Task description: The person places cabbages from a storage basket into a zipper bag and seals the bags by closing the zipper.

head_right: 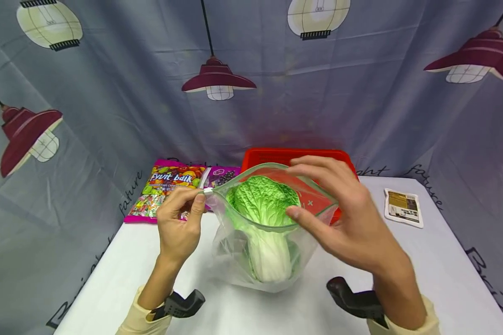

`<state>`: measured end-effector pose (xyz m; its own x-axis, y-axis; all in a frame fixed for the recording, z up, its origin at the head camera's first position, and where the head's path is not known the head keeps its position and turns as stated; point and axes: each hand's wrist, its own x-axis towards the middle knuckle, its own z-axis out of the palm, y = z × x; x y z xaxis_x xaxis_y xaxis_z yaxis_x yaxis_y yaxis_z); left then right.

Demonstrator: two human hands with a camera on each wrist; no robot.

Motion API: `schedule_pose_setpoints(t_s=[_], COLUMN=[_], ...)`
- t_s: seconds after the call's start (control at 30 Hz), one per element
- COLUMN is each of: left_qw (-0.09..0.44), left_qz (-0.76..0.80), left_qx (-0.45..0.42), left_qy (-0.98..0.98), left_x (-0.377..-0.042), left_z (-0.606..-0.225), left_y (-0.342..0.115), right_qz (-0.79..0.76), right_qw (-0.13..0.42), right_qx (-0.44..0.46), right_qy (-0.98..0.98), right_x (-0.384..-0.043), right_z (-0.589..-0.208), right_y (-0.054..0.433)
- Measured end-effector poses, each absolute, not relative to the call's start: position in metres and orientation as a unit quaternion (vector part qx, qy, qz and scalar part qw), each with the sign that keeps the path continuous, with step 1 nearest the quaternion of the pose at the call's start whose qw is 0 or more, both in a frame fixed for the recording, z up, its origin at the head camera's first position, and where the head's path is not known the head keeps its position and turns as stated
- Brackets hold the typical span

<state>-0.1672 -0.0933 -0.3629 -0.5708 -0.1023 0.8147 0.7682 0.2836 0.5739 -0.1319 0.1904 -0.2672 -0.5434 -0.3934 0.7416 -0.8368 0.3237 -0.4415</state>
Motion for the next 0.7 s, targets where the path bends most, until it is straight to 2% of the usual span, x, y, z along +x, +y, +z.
schedule_pose_setpoints(t_s=[0.13, 0.3, 0.53, 0.7], left_qw=[0.358, 0.323, 0.258, 0.276], left_qz=[-0.606, -0.643, -0.703, -0.703], left_qx=[-0.215, -0.212, -0.236, -0.231], left_qy=[-0.677, -0.662, -0.619, -0.613], left_x=[-0.166, -0.165, -0.164, -0.163], left_z=[-0.363, -0.363, -0.366, -0.366], left_y=[-0.088, -0.086, -0.084, -0.083], right_qz=[0.344, 0.264, 0.350, 0.380], right_qw=[0.251, 0.240, 0.228, 0.251], right_qx=[0.440, 0.448, 0.417, 0.414], right_qy=[-0.790, -0.820, -0.807, -0.788], right_x=[-0.139, -0.166, -0.188, -0.192], right_z=[-0.259, -0.272, -0.302, -0.308], right_y=[0.145, 0.105, 0.085, 0.084])
